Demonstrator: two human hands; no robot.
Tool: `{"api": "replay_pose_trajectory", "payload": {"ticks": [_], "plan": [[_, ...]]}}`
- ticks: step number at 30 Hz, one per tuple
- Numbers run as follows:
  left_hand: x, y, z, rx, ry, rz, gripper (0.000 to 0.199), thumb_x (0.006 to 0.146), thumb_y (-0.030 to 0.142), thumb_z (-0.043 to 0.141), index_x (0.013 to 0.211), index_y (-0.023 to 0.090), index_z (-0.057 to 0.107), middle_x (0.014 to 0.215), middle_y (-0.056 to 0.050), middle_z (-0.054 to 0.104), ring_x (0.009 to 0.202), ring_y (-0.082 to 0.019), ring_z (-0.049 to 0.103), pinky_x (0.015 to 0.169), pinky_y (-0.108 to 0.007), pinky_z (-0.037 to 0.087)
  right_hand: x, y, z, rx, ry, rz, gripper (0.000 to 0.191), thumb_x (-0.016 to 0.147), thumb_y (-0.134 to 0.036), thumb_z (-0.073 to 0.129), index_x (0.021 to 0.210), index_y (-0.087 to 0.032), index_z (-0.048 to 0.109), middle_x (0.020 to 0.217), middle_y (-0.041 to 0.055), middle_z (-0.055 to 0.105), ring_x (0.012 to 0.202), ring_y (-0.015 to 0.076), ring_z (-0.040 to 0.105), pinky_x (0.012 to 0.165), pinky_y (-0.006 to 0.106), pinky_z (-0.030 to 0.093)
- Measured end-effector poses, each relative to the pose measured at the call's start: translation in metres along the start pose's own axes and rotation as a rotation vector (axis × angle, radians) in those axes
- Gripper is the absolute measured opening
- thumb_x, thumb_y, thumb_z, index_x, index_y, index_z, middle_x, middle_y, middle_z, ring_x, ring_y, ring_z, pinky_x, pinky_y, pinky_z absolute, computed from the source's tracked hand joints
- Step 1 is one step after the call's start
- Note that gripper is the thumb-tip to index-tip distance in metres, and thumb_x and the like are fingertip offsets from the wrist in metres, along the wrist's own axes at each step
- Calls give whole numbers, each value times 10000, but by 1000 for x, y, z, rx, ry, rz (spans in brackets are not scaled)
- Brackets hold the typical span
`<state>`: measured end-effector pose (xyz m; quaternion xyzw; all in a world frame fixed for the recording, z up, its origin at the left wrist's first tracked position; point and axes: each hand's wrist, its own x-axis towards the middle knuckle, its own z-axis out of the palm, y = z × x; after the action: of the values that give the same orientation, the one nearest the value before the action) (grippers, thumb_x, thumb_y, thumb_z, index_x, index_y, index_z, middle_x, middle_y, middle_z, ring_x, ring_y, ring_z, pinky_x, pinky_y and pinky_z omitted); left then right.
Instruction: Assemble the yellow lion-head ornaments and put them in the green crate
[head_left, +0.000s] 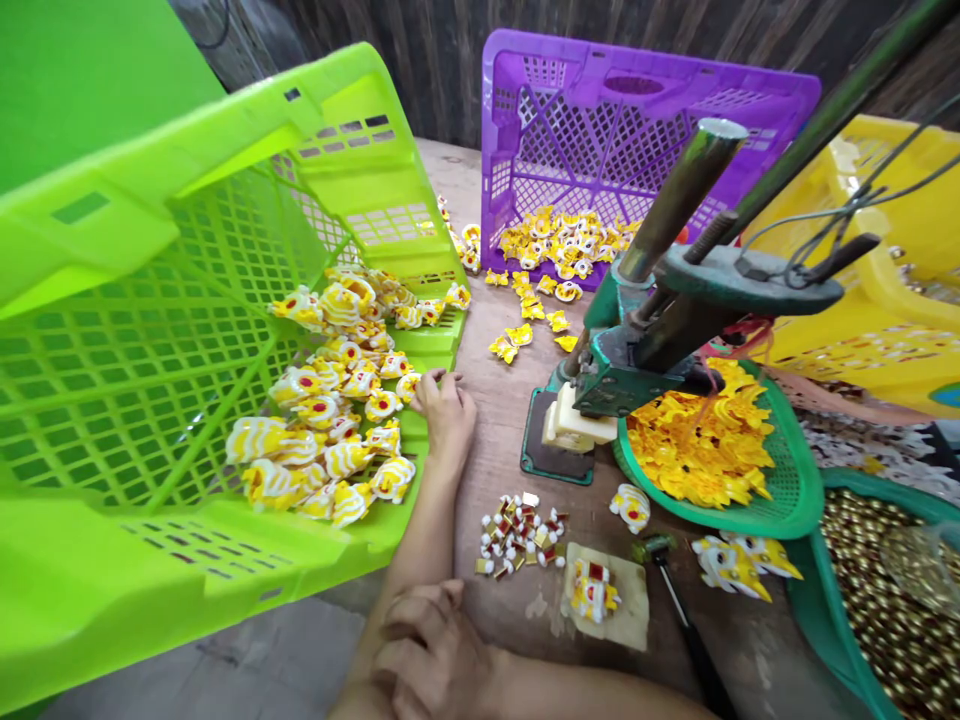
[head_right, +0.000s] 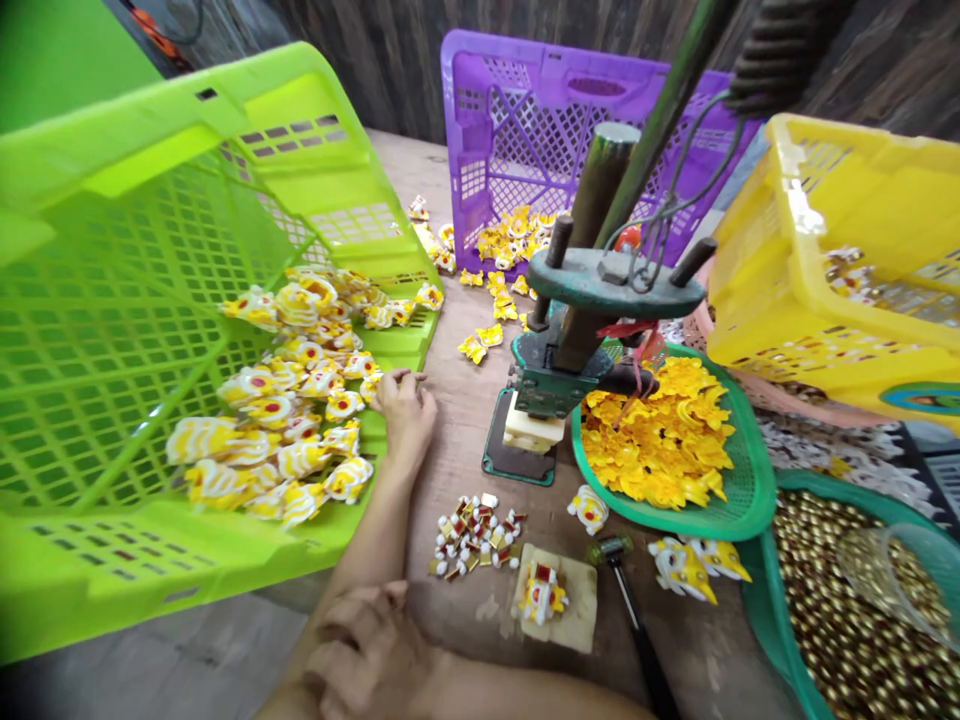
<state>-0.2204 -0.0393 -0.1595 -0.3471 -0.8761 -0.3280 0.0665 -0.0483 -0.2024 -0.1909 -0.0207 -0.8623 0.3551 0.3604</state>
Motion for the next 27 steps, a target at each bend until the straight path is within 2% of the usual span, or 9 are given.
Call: {"api": "replay_pose_trajectory", "payload": {"ticks": [3,9,14,17,20,23,25,27], "plan": [[0,0,0,0,2,0,311,805,108,500,1054,127,684,1208,-193,560,1188,-343,514,1028,-528,338,-2,0,1,-7,-50,14,262,683,-251,606,926,-199,524,1077,62,556,1048,209,519,900,376,391],[0,2,-2,4,-4,1,314,807,104,498,1058,130,685,1210,-192,557,1188,-345,510,1027,-534,339,8,-3,-5,31,77,-5,217,717,-235,581,923,-193,529,1061,53,556,1046,188,527,903,353,391],[0,0,-2,14,-16,-2,313,810,102,496,1060,132,682,1215,-193,549,1197,-344,502,1023,-535,338,8,-4,-6,14,73,-4,217,737,-265,567,941,-198,536,1032,46,571,1015,187,538,851,358,400],[-4,1,-1,19,-21,-1,321,820,115,500,1087,151,674,1231,-183,547,1208,-344,493,1012,-537,339,-4,-1,6,-5,66,21,217,759,-310,583,949,-210,552,1043,41,584,1028,192,540,840,361,412],[-7,11,0,18,-13,22,339,828,132,507,1126,173,664,1270,-171,539,1229,-349,473,1018,-550,325,-17,4,29,-45,86,7,190,797,-379,602,911,-229,575,1017,31,595,1018,185,552,835,348,422],[-3,31,4,-19,-58,114,389,826,129,504,1182,194,645,1317,-163,519,1247,-340,459,1030,-536,333,-21,4,42,-60,209,19,143,844,-391,602,781,-263,588,861,0,597,920,171,588,838,363,425],[4,45,9,-44,-113,163,441,812,125,511,1236,191,617,1338,-172,510,1253,-340,456,1036,-524,349,-16,0,33,-54,224,61,145,874,-368,589,753,-294,620,807,-12,610,902,179,611,854,390,445],[14,53,17,-79,-159,187,502,801,126,517,1298,163,572,1375,-192,495,1274,-346,445,1061,-524,348,-7,-4,10,-67,109,99,90,900,-368,593,878,-327,670,921,-7,662,998,209,621,884,425,479]]}}
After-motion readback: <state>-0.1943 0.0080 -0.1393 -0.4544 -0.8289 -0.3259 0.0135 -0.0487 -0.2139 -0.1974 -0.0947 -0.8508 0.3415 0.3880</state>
